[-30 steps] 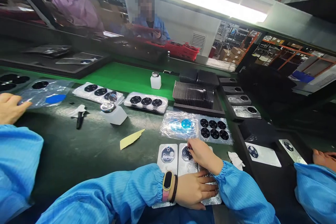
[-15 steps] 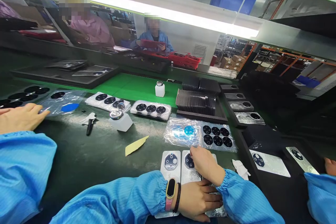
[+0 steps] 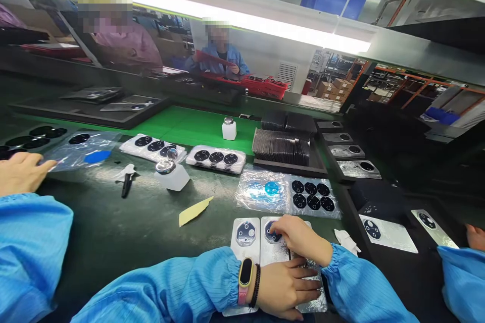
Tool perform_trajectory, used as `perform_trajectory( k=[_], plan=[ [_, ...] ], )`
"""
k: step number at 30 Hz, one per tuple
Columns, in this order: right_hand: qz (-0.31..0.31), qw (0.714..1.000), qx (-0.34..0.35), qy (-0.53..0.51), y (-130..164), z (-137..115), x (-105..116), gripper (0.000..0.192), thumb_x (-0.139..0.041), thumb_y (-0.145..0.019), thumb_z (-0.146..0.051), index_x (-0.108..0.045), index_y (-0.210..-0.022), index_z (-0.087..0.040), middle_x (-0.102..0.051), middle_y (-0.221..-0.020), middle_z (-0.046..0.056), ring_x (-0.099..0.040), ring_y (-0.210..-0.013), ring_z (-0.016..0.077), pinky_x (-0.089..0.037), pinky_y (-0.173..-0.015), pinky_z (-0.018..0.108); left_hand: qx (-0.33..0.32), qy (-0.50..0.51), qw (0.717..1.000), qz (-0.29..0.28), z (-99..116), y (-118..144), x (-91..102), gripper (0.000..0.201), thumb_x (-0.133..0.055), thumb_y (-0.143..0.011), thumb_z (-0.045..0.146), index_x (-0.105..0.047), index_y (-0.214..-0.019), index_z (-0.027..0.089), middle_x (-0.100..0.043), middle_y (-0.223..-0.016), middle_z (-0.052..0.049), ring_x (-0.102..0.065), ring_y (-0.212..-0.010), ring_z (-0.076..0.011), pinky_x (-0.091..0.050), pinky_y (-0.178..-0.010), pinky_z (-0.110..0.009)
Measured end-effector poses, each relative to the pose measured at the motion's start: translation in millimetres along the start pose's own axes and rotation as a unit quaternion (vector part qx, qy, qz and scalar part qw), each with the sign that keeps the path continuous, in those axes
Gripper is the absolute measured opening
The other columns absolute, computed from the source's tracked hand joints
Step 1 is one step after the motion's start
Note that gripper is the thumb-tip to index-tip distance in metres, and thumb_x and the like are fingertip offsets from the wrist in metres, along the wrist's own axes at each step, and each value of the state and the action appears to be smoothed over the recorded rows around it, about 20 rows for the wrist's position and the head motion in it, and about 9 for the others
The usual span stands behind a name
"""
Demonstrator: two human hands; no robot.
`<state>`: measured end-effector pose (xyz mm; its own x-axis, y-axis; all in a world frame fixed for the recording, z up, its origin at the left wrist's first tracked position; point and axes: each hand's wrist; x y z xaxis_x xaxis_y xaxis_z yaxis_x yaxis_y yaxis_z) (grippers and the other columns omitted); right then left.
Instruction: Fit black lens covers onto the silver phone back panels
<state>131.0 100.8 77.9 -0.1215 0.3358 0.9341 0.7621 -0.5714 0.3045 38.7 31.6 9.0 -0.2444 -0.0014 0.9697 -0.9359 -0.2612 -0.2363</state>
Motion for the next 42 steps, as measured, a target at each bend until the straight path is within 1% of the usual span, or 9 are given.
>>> perform_trajectory(
  k=[5,9,12,18,23,30,33,37,42],
  plan=[
    [0.013,0.995,0.092,0.024,-1.6,12.1,-4.3,0.032,-0.051,-0.080,0.005,-0.074,-0.087,-0.017,-0.074,-0.089,0.006,-0.063,-0.089,0.0172,-0.043,-0.073,0.025,0.007,0.004,1.000,-0.001,0.9,2.0,0.8,0.045,-0.037,-0.096,0.036,-0.054,-0.128,0.008,-0.061,-0.135,-0.007,-0.053,-0.126,-0.0190,-0.033,-0.110,-0.032],
    [0.023,0.989,0.142,0.039,-6.0,16.8,-5.5,0.026,-0.053,-0.084,0.001,-0.074,-0.086,-0.014,-0.072,-0.082,0.007,-0.060,-0.084,0.0177,-0.041,-0.073,0.028,0.014,0.032,0.999,-0.006,1.9,0.3,-2.0,0.047,-0.049,-0.093,0.039,-0.057,-0.128,0.008,-0.064,-0.131,-0.009,-0.056,-0.124,-0.0230,-0.038,-0.110,-0.034],
    [0.026,0.985,0.164,0.040,-8.9,20.3,-4.8,0.021,-0.055,-0.087,-0.003,-0.073,-0.083,-0.014,-0.071,-0.081,0.006,-0.058,-0.084,0.0174,-0.040,-0.073,0.028,0.020,0.057,0.998,-0.012,2.5,0.4,-4.8,0.050,-0.054,-0.092,0.039,-0.055,-0.131,0.007,-0.063,-0.132,-0.011,-0.053,-0.127,-0.0252,-0.035,-0.112,-0.035],
    [0.040,0.983,0.174,0.030,-12.8,22.6,-2.2,0.018,-0.061,-0.086,-0.006,-0.072,-0.074,-0.015,-0.068,-0.078,0.005,-0.055,-0.083,0.0170,-0.039,-0.073,0.028,0.030,0.084,0.995,-0.031,3.1,1.4,-4.7,0.052,-0.052,-0.094,0.039,-0.051,-0.135,0.008,-0.060,-0.136,-0.011,-0.049,-0.132,-0.0242,-0.028,-0.116,-0.036],
    [0.075,0.986,0.147,-0.013,-19.5,17.7,-2.2,0.014,-0.063,-0.085,-0.010,-0.071,-0.077,-0.016,-0.067,-0.092,0.007,-0.055,-0.091,0.0183,-0.041,-0.077,0.029,0.026,0.103,0.993,-0.047,2.3,1.4,-2.5,0.052,-0.051,-0.095,0.037,-0.047,-0.137,0.006,-0.057,-0.139,-0.013,-0.044,-0.135,-0.0239,-0.027,-0.117,-0.037],
    [0.131,0.984,0.050,-0.112,-38.4,7.4,-3.2,0.013,-0.061,-0.081,-0.004,-0.068,-0.079,-0.015,-0.067,-0.087,0.006,-0.058,-0.088,0.0181,-0.045,-0.077,0.029,0.018,0.104,0.993,-0.044,1.6,-0.2,-3.3,0.052,-0.053,-0.094,0.037,-0.049,-0.135,0.005,-0.062,-0.132,-0.014,-0.048,-0.132,-0.0246,-0.028,-0.117,-0.038],
    [0.147,0.977,0.008,-0.157,-44.6,6.8,-3.3,0.014,-0.061,-0.079,-0.003,-0.068,-0.078,-0.014,-0.067,-0.077,0.003,-0.061,-0.077,0.0154,-0.046,-0.071,0.026,0.022,0.105,0.994,-0.033,2.1,-0.1,-4.7,0.051,-0.053,-0.094,0.037,-0.051,-0.134,0.007,-0.064,-0.130,-0.013,-0.052,-0.128,-0.0244,-0.028,-0.117,-0.037],
    [0.154,0.965,-0.030,-0.208,-46.3,15.9,0.0,0.012,-0.064,-0.078,-0.007,-0.068,-0.071,-0.016,-0.065,-0.061,-0.003,-0.061,-0.058,0.0110,-0.047,-0.058,0.021,0.029,0.103,0.994,-0.019,2.9,1.1,-6.8,0.050,-0.054,-0.093,0.036,-0.052,-0.134,0.008,-0.063,-0.131,-0.012,-0.052,-0.127,-0.0245,-0.031,-0.116,-0.036],
    [0.206,0.950,-0.086,-0.219,-51.8,35.7,9.6,0.013,-0.058,-0.084,-0.014,-0.070,-0.080,-0.015,-0.069,-0.064,0.000,-0.066,-0.058,0.0138,-0.051,-0.059,0.024,0.024,0.095,0.995,-0.023,3.4,1.3,-4.7,0.052,-0.057,-0.091,0.035,-0.051,-0.134,0.006,-0.063,-0.132,-0.013,-0.048,-0.131,-0.0252,-0.034,-0.115,-0.039]
  ],
)
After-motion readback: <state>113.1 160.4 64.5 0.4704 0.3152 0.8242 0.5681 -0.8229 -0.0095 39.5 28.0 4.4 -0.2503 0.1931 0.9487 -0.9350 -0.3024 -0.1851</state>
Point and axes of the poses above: each hand's wrist, its own y-axis away from the middle knuckle, its own x-axis out of the back of the hand, z = x × y
